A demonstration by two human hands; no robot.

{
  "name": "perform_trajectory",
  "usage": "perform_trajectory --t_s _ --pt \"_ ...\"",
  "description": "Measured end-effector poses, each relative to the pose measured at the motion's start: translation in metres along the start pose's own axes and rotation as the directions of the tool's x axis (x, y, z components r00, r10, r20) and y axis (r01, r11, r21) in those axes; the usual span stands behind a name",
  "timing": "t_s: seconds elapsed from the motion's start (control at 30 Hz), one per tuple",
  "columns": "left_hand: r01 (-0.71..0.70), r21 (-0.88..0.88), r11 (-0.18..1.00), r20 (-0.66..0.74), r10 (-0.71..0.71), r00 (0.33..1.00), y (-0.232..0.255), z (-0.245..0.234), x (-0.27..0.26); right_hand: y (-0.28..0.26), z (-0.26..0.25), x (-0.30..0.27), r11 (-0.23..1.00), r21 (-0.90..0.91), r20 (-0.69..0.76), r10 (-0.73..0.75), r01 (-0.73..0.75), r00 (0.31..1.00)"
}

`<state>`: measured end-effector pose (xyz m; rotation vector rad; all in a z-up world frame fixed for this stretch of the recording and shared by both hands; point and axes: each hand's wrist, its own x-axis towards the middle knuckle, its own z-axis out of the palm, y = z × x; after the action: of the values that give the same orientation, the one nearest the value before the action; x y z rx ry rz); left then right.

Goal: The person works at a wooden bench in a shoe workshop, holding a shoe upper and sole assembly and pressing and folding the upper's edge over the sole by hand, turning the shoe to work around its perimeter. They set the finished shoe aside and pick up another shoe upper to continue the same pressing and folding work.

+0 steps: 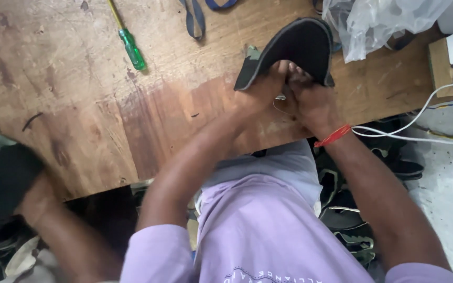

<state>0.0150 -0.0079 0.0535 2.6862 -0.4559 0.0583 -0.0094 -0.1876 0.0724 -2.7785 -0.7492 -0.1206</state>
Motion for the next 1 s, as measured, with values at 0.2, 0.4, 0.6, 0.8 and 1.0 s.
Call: perform_trajectory --t_s 0.2,0.4,0.6,0.8,1.0 --pt "-0.383 0.558 0.736 -0.011 0.468 0.884 -0.021 0.017 -0.028 0.001 -0.025 -0.006 0.918 -0.266 0.105 -0.277 0.296 0.955" --pt "-0.356 0.674 0.647 0.042 0.447 0.893 -0.004 -0.044 -0.053 0.006 -0.021 0.014 0.942 0.043 0.128 -0.335 0.333 0.933" --pt "-0.270 0.754 0.599 0.078 0.327 0.942 -0.015 -0.003 -0.051 -0.020 -0.036 0.022 0.909 0.066 -0.023 -0.411 0.412 0.911" --pt "-0.505 0.159 0.849 0.496 0.373 0.784 -0.038 0.017 -0.059 -0.032 -0.003 0.029 0.977 0.002 0.212 0.207 -0.212 0.955" --pt "-0.518 0.277 0.809 0.254 0.459 0.852 -0.037 0.009 -0.060 -0.017 -0.003 0.019 0.979 0.046 -0.220 -0.185 0.199 0.958"
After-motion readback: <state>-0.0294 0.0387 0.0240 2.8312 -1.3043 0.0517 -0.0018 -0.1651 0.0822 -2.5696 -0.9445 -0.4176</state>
